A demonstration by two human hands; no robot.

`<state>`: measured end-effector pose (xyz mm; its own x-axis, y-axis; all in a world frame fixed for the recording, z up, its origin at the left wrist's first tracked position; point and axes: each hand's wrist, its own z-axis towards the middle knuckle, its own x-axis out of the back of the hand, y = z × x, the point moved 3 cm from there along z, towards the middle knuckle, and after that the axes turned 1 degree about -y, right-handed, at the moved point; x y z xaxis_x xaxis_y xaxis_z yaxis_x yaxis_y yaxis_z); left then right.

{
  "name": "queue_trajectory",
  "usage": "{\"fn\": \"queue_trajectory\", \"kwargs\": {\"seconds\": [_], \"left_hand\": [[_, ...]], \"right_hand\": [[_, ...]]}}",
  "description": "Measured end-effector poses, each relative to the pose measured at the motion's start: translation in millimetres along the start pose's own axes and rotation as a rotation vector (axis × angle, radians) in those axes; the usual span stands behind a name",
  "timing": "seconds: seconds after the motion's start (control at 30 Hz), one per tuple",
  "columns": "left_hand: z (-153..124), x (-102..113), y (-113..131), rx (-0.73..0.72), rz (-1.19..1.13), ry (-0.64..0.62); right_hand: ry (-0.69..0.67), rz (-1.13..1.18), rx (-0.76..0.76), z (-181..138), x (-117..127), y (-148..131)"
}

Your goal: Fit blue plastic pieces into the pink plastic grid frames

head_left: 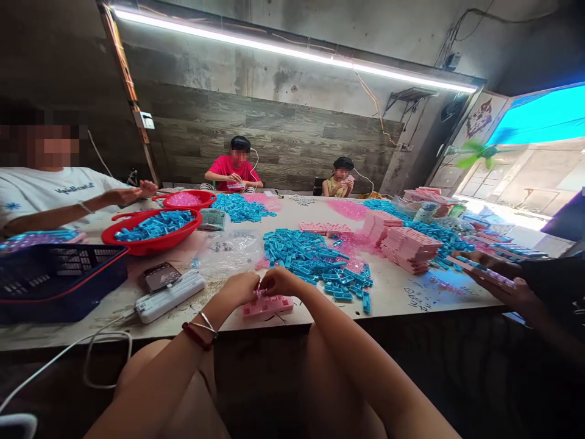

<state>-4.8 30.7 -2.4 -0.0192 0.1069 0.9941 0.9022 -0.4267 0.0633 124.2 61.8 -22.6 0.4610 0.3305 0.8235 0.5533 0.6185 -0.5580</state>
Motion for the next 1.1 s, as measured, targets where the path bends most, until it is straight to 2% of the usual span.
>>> {"fn": "queue_trajectory", "kwargs": {"seconds": [0.23,0.6,0.83,1.1], "left_hand": [[1.2,-1.3,-0.9,-0.011,0.005,0.012],[2.3,-3.3,-1.9,-0.026,0.005,-0.005],[4.2,-5.3,-3.0,-0.038,0.006,0.009],[0.2,-0.1,0.0,-0.019,0.005,0.012]], "right_hand": [[-0.014,0.058,-0.007,0.6,-2.6,7.2],[0.047,0.216,-0.069,-4.0,3.4,9.1],[0.050,0.156,-0.056,-3.9,2.2,10.4],[0.043,-0.065,-0.007,-1.2,1.4,0.8]]}}
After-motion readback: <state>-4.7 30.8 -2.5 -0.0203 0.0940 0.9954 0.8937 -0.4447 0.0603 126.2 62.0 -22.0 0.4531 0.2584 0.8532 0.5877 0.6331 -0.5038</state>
